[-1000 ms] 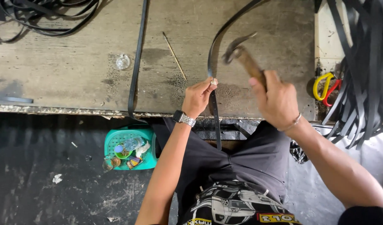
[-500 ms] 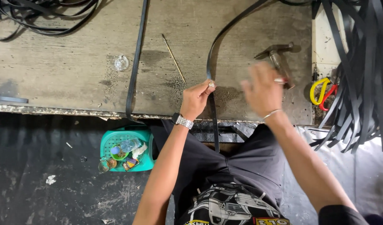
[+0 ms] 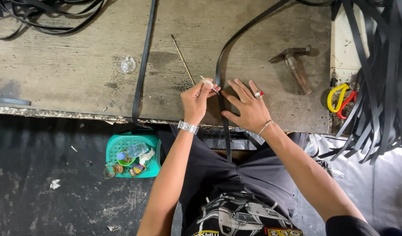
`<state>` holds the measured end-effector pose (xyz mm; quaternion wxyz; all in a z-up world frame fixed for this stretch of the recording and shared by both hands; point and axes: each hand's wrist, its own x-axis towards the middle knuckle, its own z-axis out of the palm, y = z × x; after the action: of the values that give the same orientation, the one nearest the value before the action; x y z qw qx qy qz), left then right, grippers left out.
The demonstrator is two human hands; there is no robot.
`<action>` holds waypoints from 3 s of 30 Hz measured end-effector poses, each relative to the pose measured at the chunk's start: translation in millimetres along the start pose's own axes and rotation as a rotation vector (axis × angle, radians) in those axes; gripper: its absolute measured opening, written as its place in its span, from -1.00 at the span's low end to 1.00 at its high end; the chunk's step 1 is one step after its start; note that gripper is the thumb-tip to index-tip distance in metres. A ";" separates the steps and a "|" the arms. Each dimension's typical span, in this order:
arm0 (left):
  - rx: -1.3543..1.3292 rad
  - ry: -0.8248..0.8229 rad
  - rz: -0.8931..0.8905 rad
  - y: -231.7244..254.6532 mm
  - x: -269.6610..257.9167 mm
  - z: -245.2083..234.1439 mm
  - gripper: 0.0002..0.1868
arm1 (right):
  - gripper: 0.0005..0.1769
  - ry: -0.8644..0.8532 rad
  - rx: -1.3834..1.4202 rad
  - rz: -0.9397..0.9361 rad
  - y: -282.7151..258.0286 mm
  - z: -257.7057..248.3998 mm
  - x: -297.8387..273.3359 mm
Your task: The person hammers nails into a strip of black leather on a wooden workbench. They repeatedly position a nail and strike it with a hammer, then move to the next spot along the strip.
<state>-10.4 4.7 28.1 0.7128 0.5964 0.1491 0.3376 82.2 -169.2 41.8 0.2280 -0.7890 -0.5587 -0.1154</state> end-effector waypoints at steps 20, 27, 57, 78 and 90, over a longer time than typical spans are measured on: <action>0.301 -0.050 0.161 -3.2 -0.6 3.1 -0.78 | -0.38 -0.018 0.019 0.018 0.5 3.1 -5.5; 0.551 -0.080 0.349 -11.8 -0.1 -2.1 -0.77 | -0.40 0.018 0.031 0.024 -3.8 -1.4 -3.0; 0.707 -0.144 0.509 -45.2 -13.1 -6.8 -0.65 | -0.60 -0.093 0.050 0.270 -18.6 -115.7 5.9; 0.644 -0.133 0.465 -37.1 -9.8 -7.5 -0.73 | -0.68 0.059 -0.589 0.575 119.5 -49.3 -46.5; 0.549 -0.093 0.359 -13.3 -6.8 -1.7 -0.81 | -0.25 -0.109 0.006 0.092 7.3 3.1 17.0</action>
<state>-12.4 0.6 13.7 0.4606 0.7978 0.0945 0.3775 94.8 -155.6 44.9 0.2046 -0.8182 -0.5339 -0.0604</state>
